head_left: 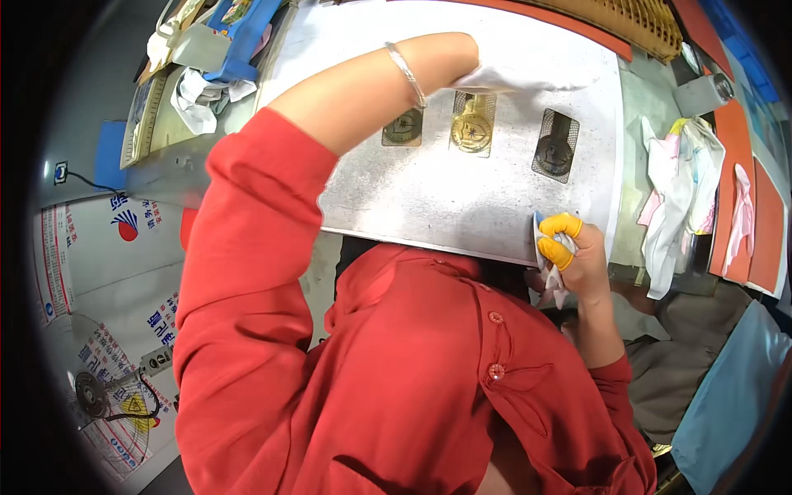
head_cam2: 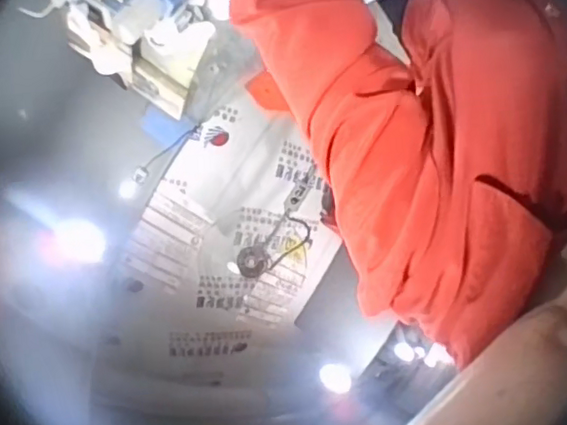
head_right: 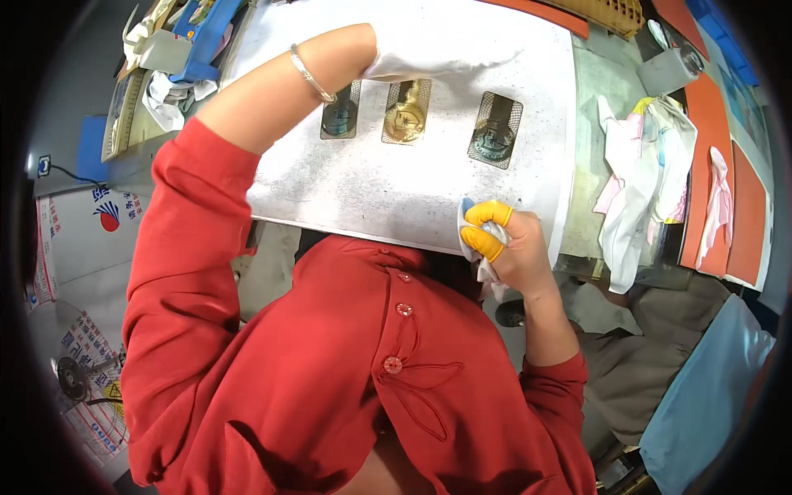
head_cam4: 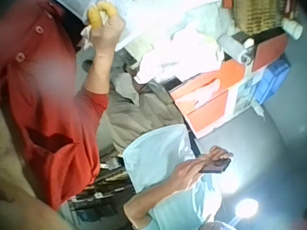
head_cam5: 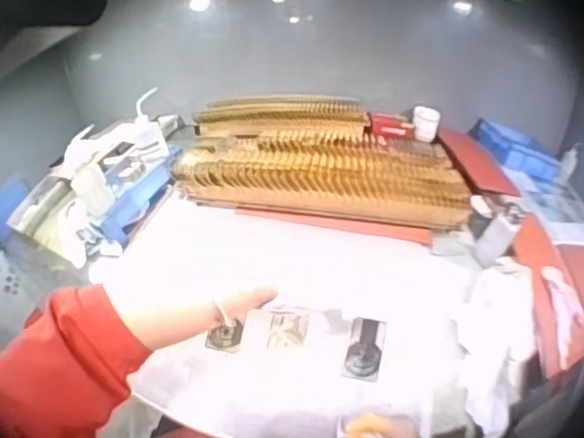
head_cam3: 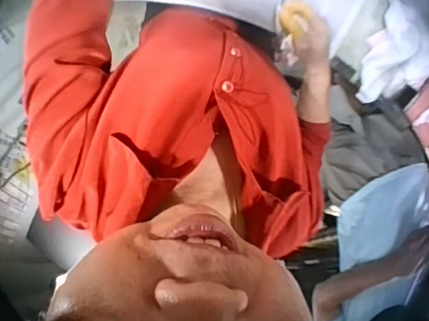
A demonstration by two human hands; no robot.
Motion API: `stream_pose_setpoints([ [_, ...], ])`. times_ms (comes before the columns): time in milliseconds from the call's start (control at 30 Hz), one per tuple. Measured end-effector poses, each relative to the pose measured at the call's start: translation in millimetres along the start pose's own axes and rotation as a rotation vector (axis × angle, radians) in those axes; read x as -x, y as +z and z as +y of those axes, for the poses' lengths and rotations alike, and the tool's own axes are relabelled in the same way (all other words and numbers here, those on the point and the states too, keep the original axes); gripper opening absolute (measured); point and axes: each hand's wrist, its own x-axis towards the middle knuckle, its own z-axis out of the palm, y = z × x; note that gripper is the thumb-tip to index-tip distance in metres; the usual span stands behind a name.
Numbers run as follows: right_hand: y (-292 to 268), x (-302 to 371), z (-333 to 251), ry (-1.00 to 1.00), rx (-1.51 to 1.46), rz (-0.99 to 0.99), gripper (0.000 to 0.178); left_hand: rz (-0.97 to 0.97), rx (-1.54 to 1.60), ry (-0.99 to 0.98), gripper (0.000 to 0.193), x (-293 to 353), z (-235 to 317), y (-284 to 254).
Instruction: The person cleans small, dark rectangular metal parts placed on a white tray using a white cloth and a liquid from a squeeze bottle. The person wipes each part individually, occasionally reapplying liquid, while a second person stands nearby using a smartphone.
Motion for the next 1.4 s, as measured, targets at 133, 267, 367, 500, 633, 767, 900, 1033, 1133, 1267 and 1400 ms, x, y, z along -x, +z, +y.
stream_pose_setpoints([
  [133,1,0,4,-0.018,-0.035,0.024,0.005,0.054,0.388,-0.258,0.040,38,11,-17],
  [267,-1,2,6,0.008,0.010,0.035,0.004,0.082,0.247,-0.304,0.040,57,11,-22],
  [367,1,2,3,0.035,-0.007,0.046,0.005,0.076,0.354,-0.289,0.044,62,-9,-19],
  [500,0,0,7,-0.025,0.087,0.066,0.006,0.102,0.205,-0.326,0.045,69,3,-27],
  [633,3,-1,-1,-0.037,0.157,0.065,0.006,0.005,0.353,-0.444,0.044,87,-9,-42],
  [767,3,1,5,0.022,0.074,0.088,0.007,-0.063,0.396,-0.426,0.044,120,-37,-60],
  [900,1,3,8,0.080,0.064,0.107,0.008,0.065,0.230,-0.578,0.052,143,-17,-54],
  [1033,2,2,8,0.061,0.060,0.140,0.009,0.002,0.370,-0.543,0.054,152,-29,-66],
  [1133,0,2,8,0.116,0.057,0.154,0.009,-0.032,0.319,-0.553,0.052,149,-18,-75],
  [1267,3,0,8,0.033,0.091,0.155,0.010,-0.073,0.328,-0.468,0.043,157,-60,-80],
  [1400,2,1,5,0.109,0.040,0.163,0.011,-0.033,0.413,-0.501,0.042,184,-79,-80],
])
